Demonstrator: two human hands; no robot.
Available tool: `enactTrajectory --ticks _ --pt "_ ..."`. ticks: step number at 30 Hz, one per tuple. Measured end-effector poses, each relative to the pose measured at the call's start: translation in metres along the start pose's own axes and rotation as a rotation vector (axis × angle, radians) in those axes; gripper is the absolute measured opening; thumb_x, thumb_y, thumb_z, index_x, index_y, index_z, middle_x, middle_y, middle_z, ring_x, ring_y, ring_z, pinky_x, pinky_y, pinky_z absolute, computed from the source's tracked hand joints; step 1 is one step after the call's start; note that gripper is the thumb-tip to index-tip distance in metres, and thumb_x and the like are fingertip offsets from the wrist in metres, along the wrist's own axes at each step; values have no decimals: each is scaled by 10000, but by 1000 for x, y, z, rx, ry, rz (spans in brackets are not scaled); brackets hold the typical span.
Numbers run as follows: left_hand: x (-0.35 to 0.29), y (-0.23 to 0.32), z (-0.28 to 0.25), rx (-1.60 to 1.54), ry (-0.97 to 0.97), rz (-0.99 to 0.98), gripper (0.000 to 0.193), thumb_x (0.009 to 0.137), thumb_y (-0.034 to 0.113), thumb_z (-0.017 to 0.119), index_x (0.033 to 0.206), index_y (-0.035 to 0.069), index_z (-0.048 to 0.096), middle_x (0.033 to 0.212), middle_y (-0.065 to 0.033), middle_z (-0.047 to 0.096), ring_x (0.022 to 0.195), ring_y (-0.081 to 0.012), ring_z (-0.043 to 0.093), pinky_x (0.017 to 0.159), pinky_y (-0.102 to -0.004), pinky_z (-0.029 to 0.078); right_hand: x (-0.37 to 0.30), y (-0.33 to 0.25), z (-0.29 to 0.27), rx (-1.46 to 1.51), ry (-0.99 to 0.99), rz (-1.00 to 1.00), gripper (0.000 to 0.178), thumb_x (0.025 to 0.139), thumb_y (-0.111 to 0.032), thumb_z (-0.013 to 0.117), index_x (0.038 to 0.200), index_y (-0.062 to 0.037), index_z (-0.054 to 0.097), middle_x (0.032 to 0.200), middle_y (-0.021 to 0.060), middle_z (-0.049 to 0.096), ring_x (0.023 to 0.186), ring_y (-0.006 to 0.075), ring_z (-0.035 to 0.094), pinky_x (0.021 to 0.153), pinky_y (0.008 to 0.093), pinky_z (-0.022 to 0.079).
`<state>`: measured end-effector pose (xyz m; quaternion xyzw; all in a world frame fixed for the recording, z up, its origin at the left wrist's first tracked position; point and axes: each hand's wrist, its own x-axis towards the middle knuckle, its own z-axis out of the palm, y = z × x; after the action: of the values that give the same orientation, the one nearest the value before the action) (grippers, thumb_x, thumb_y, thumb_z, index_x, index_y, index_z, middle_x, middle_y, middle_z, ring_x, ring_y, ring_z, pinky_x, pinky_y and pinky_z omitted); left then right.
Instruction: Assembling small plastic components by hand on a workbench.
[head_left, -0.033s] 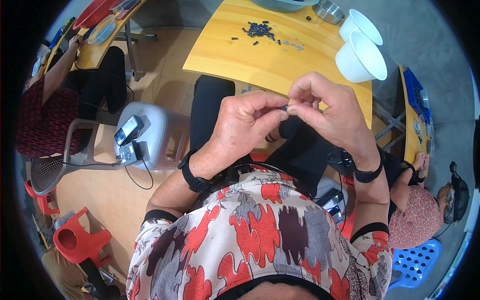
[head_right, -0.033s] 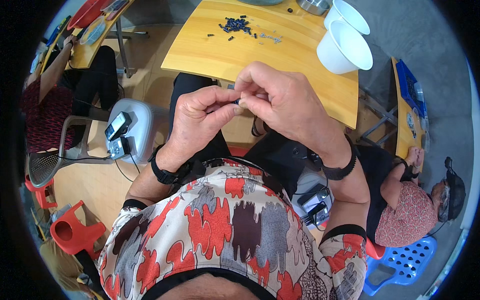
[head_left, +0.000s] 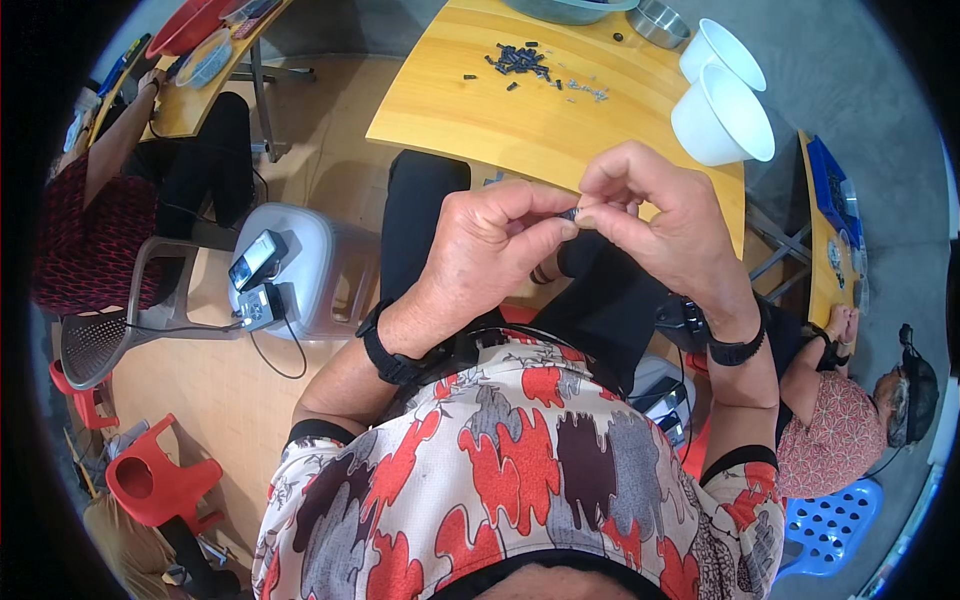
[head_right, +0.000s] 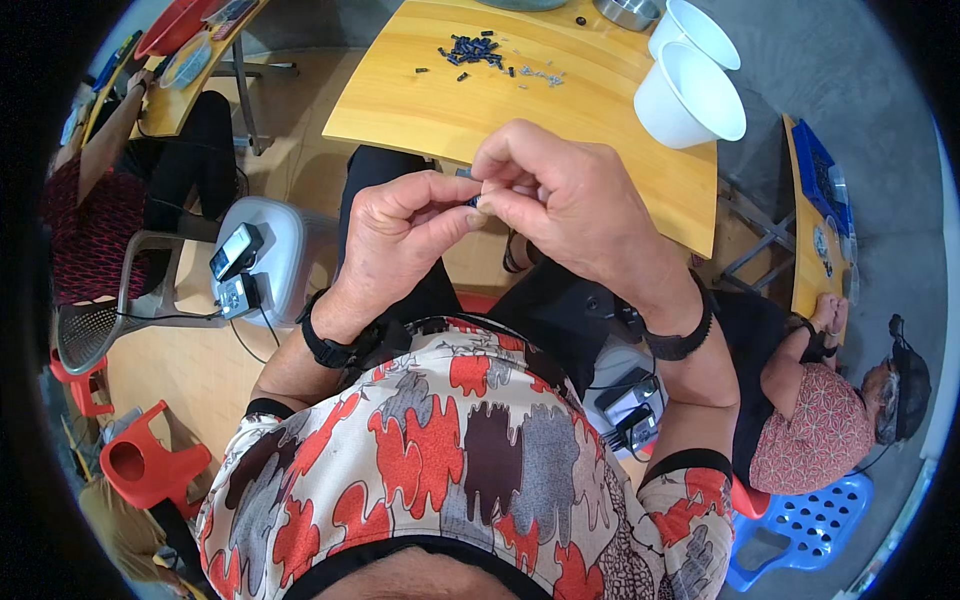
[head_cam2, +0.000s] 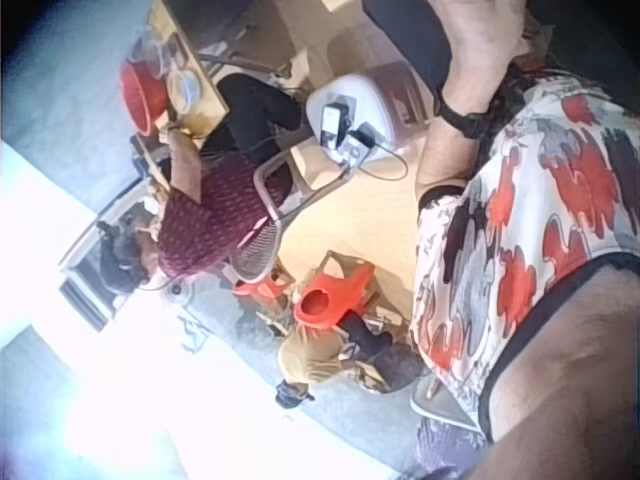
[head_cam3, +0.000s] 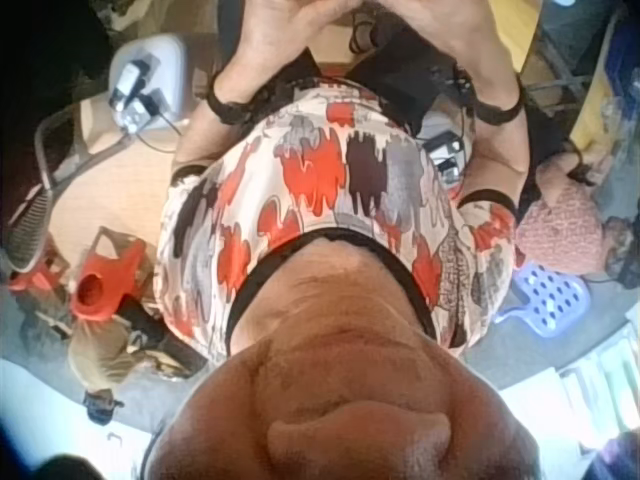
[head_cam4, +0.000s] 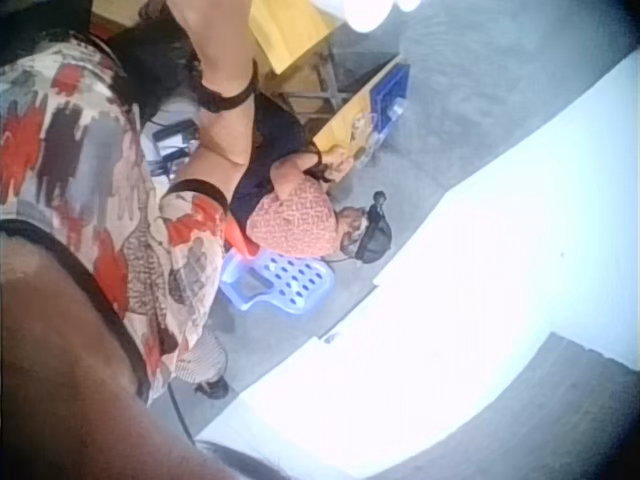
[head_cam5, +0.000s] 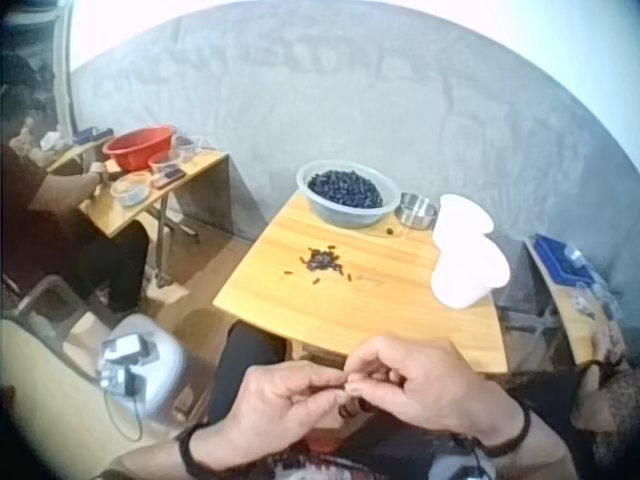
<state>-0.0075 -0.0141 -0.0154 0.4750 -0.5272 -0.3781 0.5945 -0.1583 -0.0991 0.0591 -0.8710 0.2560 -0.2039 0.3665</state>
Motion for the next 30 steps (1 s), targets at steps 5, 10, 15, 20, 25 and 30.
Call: enactTrajectory --ticks 5,10,15,20,25,30 --pt "1 -2 -1 -148 47 -17 153 800 -3 643 952 -12 649 772 -37 652 645 -61 597 570 -203 499 -7 15 14 165 147 -2 154 770 -17 667 906 -24 595 776 33 644 711 83 618 632 216 497" --pt "1 2 -4 -312 3 -133 142 812 -4 630 952 -32 637 752 -49 638 579 -56 576 494 -202 486 -11 22 22 271 192 -22 157 782 -11 657 930 -10 605 810 31 650 721 77 615 631 208 500" --pt "2 -1 -5 -280 -9 -114 142 819 5 628 956 -33 634 741 -43 635 590 -59 581 501 -204 492 -9 23 26 207 222 -67 84 788 -10 647 871 -9 631 756 33 631 680 77 606 583 203 488" --pt "1 -1 -8 -238 -55 -177 178 822 11 632 996 -24 639 867 -58 658 784 -89 612 707 -220 519 -4 15 21 13 197 -123 74 754 3 656 820 -29 644 707 46 611 626 107 601 538 225 464" --pt "1 -4 -5 -244 -43 -108 136 820 12 626 949 -30 639 734 -37 631 599 -61 579 528 -204 489 2 14 12 -148 116 -250 116 711 11 665 804 -55 650 694 66 600 594 178 595 518 265 460" --pt "4 -8 -10 -235 -45 -177 175 827 9 623 998 -26 637 859 -59 660 753 -86 612 685 -213 514 0 23 20 -178 186 -330 162 707 7 670 855 -59 663 698 69 598 616 204 599 533 286 473"
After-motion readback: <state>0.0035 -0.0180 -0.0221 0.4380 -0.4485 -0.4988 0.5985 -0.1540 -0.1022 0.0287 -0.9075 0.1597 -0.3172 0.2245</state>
